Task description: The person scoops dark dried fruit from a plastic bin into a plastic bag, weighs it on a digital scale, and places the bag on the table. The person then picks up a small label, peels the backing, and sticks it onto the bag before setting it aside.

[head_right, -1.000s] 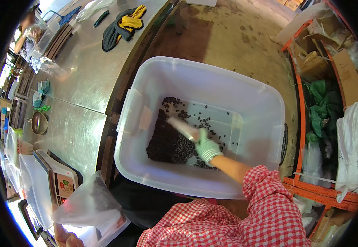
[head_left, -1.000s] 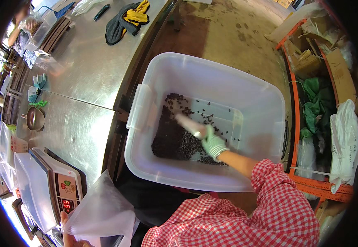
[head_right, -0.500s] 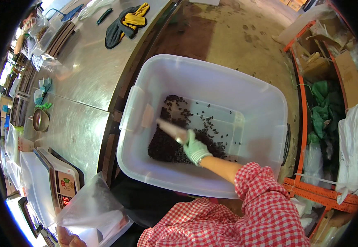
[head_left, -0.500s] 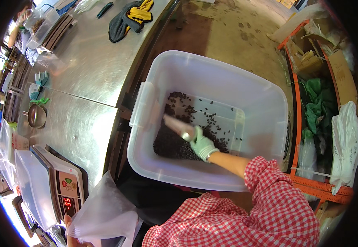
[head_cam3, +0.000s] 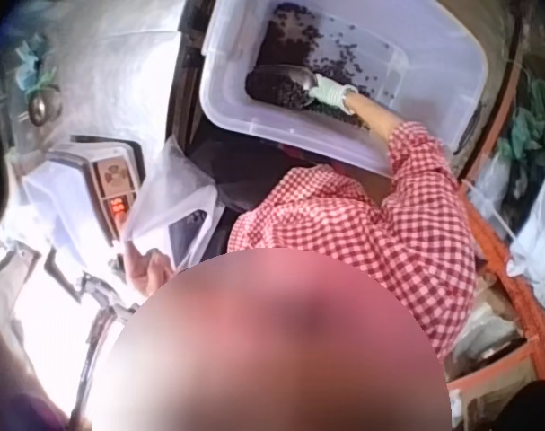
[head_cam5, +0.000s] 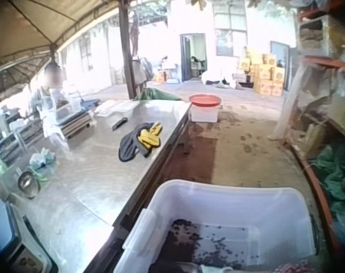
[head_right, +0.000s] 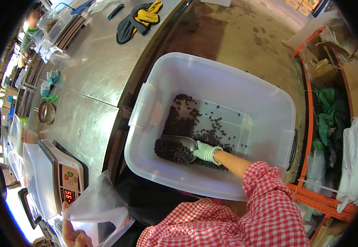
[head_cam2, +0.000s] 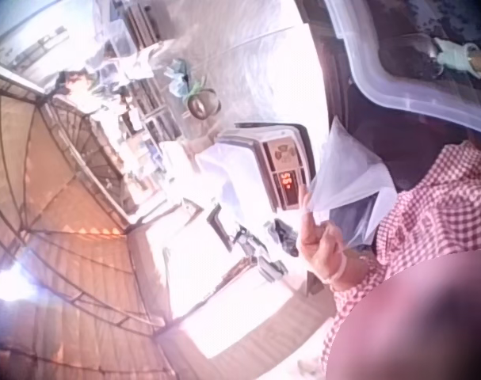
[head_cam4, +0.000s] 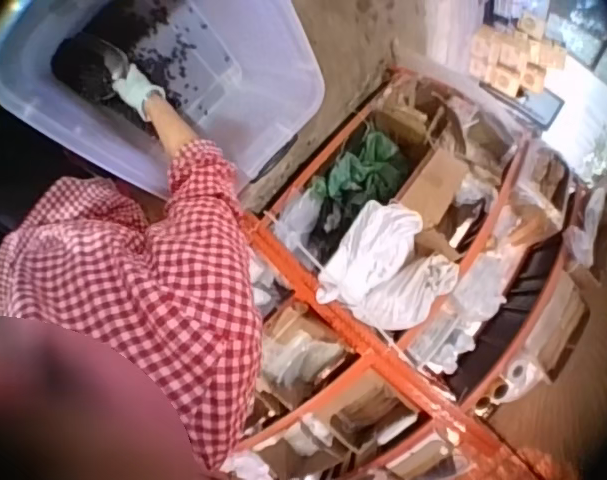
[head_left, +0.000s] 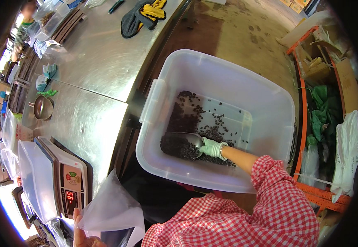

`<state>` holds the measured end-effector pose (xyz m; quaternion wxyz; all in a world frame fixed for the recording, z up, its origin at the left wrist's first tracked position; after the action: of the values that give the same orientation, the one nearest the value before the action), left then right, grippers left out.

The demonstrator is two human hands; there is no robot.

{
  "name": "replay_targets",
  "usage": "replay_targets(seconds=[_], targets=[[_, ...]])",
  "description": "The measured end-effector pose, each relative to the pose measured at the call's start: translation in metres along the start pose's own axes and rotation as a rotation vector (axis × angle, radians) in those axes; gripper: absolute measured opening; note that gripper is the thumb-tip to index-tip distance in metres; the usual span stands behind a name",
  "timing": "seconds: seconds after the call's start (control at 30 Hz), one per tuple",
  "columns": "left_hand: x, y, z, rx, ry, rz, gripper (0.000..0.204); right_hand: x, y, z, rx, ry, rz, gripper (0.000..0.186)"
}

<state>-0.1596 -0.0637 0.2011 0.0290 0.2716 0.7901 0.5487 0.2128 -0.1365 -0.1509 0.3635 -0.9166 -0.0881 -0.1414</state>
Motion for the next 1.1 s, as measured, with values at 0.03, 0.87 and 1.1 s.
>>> replay_targets(seconds=[0.03, 0.87, 1.1], targets=[[-0.003, 0.004, 0.001, -0.005, -0.025, 0.012, 0.068, -0.003, 0.007, 0.005, -0.089, -0.060, 0.163, 0.034], [-0.079, 0.035, 0.057, -0.321, -0.204, 0.335, 0.075, 0.185, -0.196, -0.216, 0.596, 0.222, -0.719, 0.037], [-0.091, 0.033, 0.071, -0.425, -0.180, 0.447, 0.075, 0.136, -0.321, -0.258, 0.454, 0.218, -1.259, 0.019]])
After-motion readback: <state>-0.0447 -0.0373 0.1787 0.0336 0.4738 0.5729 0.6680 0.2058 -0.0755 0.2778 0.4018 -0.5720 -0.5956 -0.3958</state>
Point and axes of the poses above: each hand's wrist, its own z-axis towards the middle knuckle, its own x-axis out of the back of the hand, y = z × x, the point moved 2 cm from there along z, towards the middle knuckle, and after that the axes turned 12 degrees about z, right-handed, at the moved point
